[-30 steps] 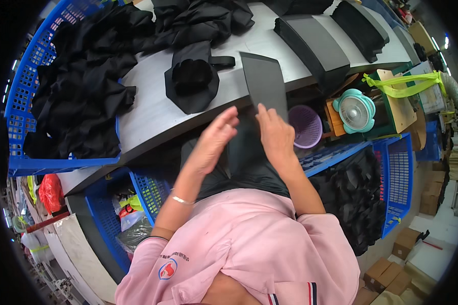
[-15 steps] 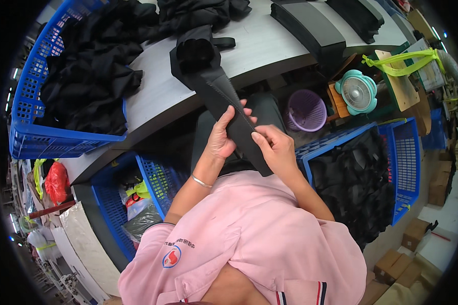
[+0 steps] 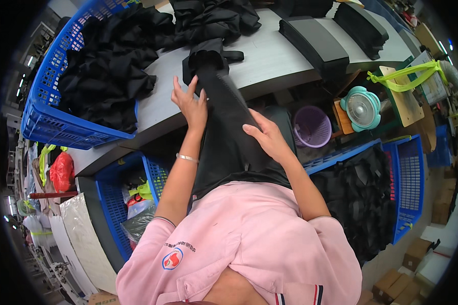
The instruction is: The person is inspecting and folding black fabric garment components at a manufacturing workstation.
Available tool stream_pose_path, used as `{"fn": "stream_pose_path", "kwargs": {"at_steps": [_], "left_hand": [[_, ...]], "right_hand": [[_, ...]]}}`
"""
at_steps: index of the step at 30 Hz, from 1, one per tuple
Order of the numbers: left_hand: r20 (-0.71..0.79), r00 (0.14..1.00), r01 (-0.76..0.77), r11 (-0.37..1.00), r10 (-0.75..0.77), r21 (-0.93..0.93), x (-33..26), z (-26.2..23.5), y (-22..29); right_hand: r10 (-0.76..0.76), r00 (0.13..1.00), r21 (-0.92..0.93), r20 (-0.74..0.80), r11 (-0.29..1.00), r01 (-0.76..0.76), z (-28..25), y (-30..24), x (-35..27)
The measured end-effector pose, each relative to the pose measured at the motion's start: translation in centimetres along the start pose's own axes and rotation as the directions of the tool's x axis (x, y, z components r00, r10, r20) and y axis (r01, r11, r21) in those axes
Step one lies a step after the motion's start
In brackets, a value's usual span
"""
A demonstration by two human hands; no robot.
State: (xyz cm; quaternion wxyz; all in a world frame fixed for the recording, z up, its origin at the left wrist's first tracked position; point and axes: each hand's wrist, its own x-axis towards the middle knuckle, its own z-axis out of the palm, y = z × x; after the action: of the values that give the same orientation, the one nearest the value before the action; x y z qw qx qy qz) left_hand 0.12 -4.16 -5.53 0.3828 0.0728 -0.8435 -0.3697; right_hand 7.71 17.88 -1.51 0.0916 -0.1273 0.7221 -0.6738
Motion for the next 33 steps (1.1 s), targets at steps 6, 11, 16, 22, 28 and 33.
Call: {"fn": "stream_pose_path", "kwargs": {"at_steps": [6, 11, 16, 22, 28, 33], "left_hand": [[0.149, 0.986, -0.088, 0.993, 0.076, 0.075, 4.5, 0.8, -3.2], [0.253, 0.911, -0.3, 0.944, 0.327, -0.139, 4.0, -0.5, 0.0], [0.519, 0.721, -0.273, 0.877, 0.459, -0.397, 1.1, -3.6, 5.1], [0.374, 0.871, -0.125, 0.878, 0.32, -0.462, -1.6, -7.1, 5.2], [0.298, 0.943, -0.042, 0.944, 0.145, -0.326, -4.5, -6.1, 6.1], [0.145, 0.989, 0.06, 0.951, -0.016, -0.304, -4.1, -4.2, 8.5]], "right_hand": [[-0.03, 0.999, -0.193, 0.026, 0.981, 0.034, 1.3, 2.7, 4.4], [-0.054, 0.999, -0.465, -0.01, 0.884, 0.043, 3.2, 1.2, 7.1], [-0.308, 0.949, -0.632, -0.063, 0.749, 0.201, 3.8, 3.6, 11.5], [-0.003, 0.969, 0.395, -0.248, 0.913, 0.104, 4.1, 6.9, 10.5], [0.335, 0.927, 0.703, -0.168, 0.7, -0.125, 3.0, -0.3, 8.0], [0.332, 0.927, 0.773, -0.176, 0.63, -0.079, 2.4, -1.3, 6.5]]}}
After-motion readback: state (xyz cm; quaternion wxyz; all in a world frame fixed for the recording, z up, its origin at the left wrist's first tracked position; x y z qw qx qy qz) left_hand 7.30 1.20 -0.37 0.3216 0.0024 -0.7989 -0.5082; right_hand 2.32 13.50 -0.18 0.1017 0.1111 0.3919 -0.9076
